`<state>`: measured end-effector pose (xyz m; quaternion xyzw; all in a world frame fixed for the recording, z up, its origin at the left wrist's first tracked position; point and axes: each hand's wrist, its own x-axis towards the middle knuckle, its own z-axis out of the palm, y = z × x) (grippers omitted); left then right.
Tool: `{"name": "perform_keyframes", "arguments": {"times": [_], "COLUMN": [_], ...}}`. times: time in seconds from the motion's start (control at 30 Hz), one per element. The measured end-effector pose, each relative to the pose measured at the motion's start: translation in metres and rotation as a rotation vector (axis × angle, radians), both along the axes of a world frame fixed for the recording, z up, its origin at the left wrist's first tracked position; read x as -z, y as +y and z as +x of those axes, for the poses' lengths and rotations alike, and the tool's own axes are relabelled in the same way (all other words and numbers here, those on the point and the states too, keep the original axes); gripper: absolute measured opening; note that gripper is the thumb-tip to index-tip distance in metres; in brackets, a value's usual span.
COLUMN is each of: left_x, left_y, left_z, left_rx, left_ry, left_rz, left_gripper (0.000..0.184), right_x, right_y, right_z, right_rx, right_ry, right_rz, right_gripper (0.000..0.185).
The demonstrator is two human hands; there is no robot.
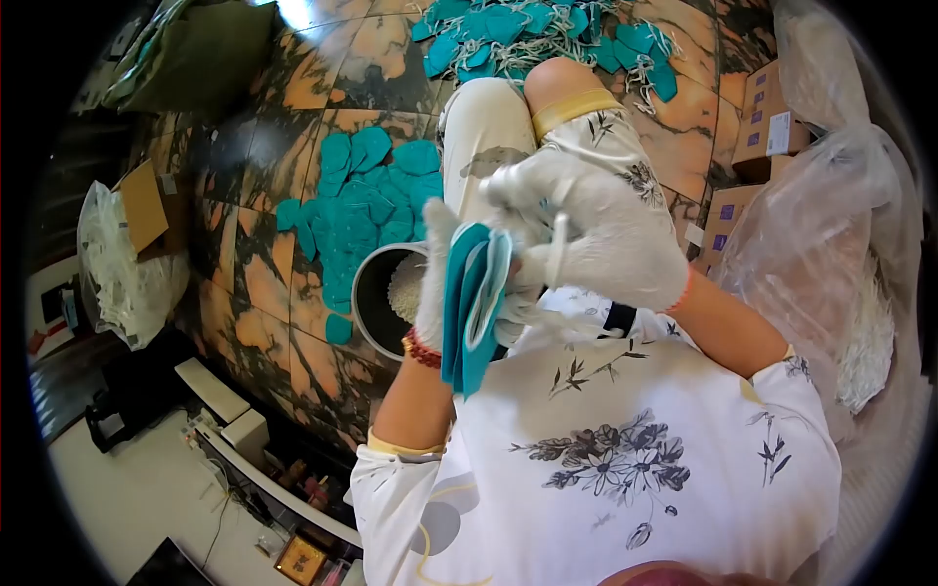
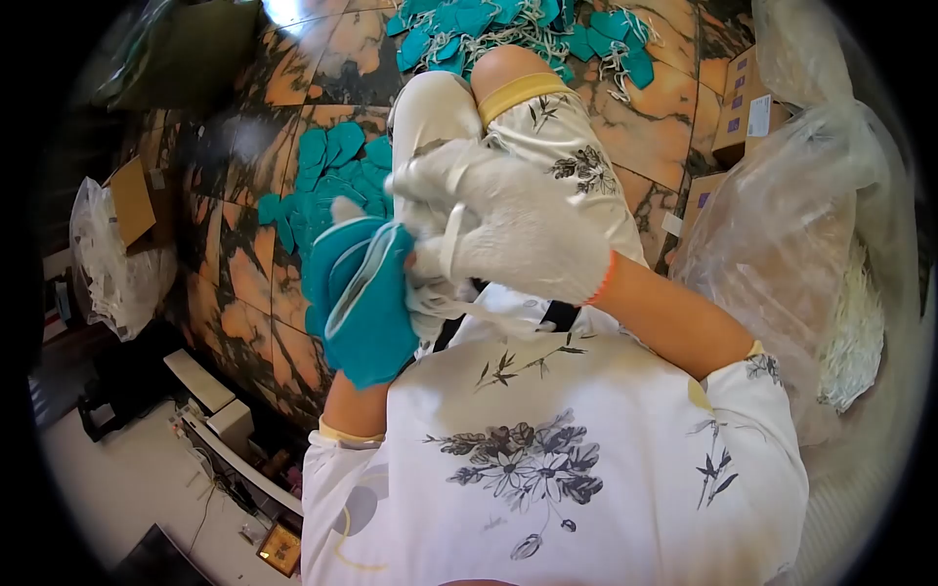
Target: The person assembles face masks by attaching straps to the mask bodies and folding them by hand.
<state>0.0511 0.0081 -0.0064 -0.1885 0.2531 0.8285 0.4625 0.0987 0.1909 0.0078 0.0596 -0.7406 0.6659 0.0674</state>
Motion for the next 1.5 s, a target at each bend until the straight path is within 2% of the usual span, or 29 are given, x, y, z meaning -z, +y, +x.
{"name": "perform_keyframes", "arguments": {"times": [0.03,0.07,0.1,0.13,0.17,0.27,0.33,0.37,0.4,0.43,0.47,0.53,0.57,0.63,0.67,0.73,0.8,0.87,0.97,1.03,1.07,1.17,1.2,1.23,1.27,1.37,1.4,1.47,1.5], "left_x": [0.001,0.002,0.0,-0.002,0.007,0.038,0.035,0.019,-0.002,-0.044,-0.06,-0.06,-0.058,-0.048,-0.037,-0.023,-0.019,-0.017,-0.023,-0.03,-0.033,-0.038,-0.037,-0.037,-0.04,-0.014,-0.013,-0.039,-0.058], "left_y": [0.0,0.001,0.0,0.0,-0.005,-0.024,-0.043,-0.043,-0.039,-0.02,-0.01,0.002,0.008,0.02,0.02,0.013,0.011,0.011,0.014,0.014,0.011,0.003,0.0,-0.001,-0.001,-0.017,-0.022,-0.024,-0.019], "left_z": [0.002,0.005,0.004,0.003,0.0,-0.019,-0.051,-0.066,-0.057,-0.042,-0.033,-0.021,-0.017,-0.006,-0.008,-0.012,-0.015,-0.017,-0.017,-0.014,-0.013,-0.016,-0.017,-0.018,-0.019,-0.01,-0.012,-0.009,-0.008], "left_rx": [0.136,0.182,0.269,0.302,0.308,0.322,0.374,0.413,0.314,0.215,0.216,0.348,0.419,0.76,0.612,0.582,0.591,0.608,0.625,0.678,0.724,0.919,0.952,0.98,0.989,0.722,0.725,0.904,1.022], "left_ry": [0.542,1.045,1.373,1.697,1.608,1.342,1.532,1.796,1.527,1.254,1.501,2.031,2.303,2.065,2.028,1.953,1.888,1.91,1.86,1.786,1.74,1.601,1.547,1.494,1.291,1.185,1.273,1.165,1.088], "left_rz": [-0.2,-0.498,-0.634,-0.79,-0.716,-0.499,-0.715,-1.011,-1.095,-1.16,-1.315,-1.385,-1.396,-1.491,-1.402,-1.418,-1.442,-1.398,-1.32,-1.251,-1.214,-1.136,-1.091,-1.045,-0.965,-0.647,-0.531,-0.561,-0.563], "left_gripper": [0.058,0.047,0.04,0.033,0.031,0.026,0.024,0.023,0.023,0.022,0.027,0.031,0.033,0.032,0.026,0.025,0.024,0.024,0.029,0.033,0.036,0.045,0.047,0.049,0.045,0.038,0.034,0.03,0.029], "right_x": [0.012,0.018,0.022,0.023,0.022,0.012,0.018,0.014,0.007,0.008,0.008,0.022,0.022,0.023,0.023,0.017,0.02,0.023,0.009,0.016,0.027,0.025,0.033,0.029,0.019,-0.011,-0.017,-0.035,-0.047], "right_y": [-0.006,-0.006,-0.006,-0.005,-0.003,0.009,0.019,0.022,0.024,0.023,0.021,0.013,0.01,0.007,0.012,0.029,0.036,0.028,0.025,0.028,0.034,0.045,0.046,0.042,0.033,0.022,0.023,0.021,0.017], "right_z": [0.001,0.002,0.003,0.006,0.008,0.006,0.005,0.003,0.001,0.001,0.001,0.001,0.0,-0.002,0.001,0.005,0.013,0.02,0.026,0.022,0.024,0.025,0.029,0.031,0.036,0.043,0.049,0.055,0.057], "right_rx": [-0.004,-0.035,-0.06,-0.107,-0.154,-0.118,-0.106,-0.119,-0.135,-0.133,-0.129,-0.087,-0.07,-0.028,-0.064,-0.017,0.046,0.119,-0.057,-0.207,-0.145,-0.314,-0.31,-0.324,-0.333,-0.38,-0.403,-0.436,-0.446], "right_ry": [0.035,-0.046,-0.128,-0.331,-0.534,-0.461,-0.337,-0.387,-0.439,-0.408,-0.378,-0.146,-0.107,-0.031,-0.217,-0.366,-0.368,-0.169,-0.352,-0.623,-0.251,-0.123,-0.112,-0.249,-0.383,-0.364,-0.366,-0.421,-0.477], "right_rz": [0.07,-0.002,-0.074,-0.291,-0.508,-0.277,-0.082,-0.022,0.041,0.111,0.181,0.335,0.293,0.205,0.122,-0.018,-0.299,0.083,0.414,0.267,0.583,0.31,0.19,-0.093,-0.376,-0.558,-0.542,-0.695,-0.87], "right_gripper": [0.022,0.022,0.022,0.021,0.021,0.015,0.013,0.014,0.014,0.015,0.017,0.022,0.022,0.022,0.023,0.029,0.043,0.041,0.036,0.034,0.02,0.017,0.025,0.027,0.03,0.03,0.023,0.017,0.018]}}
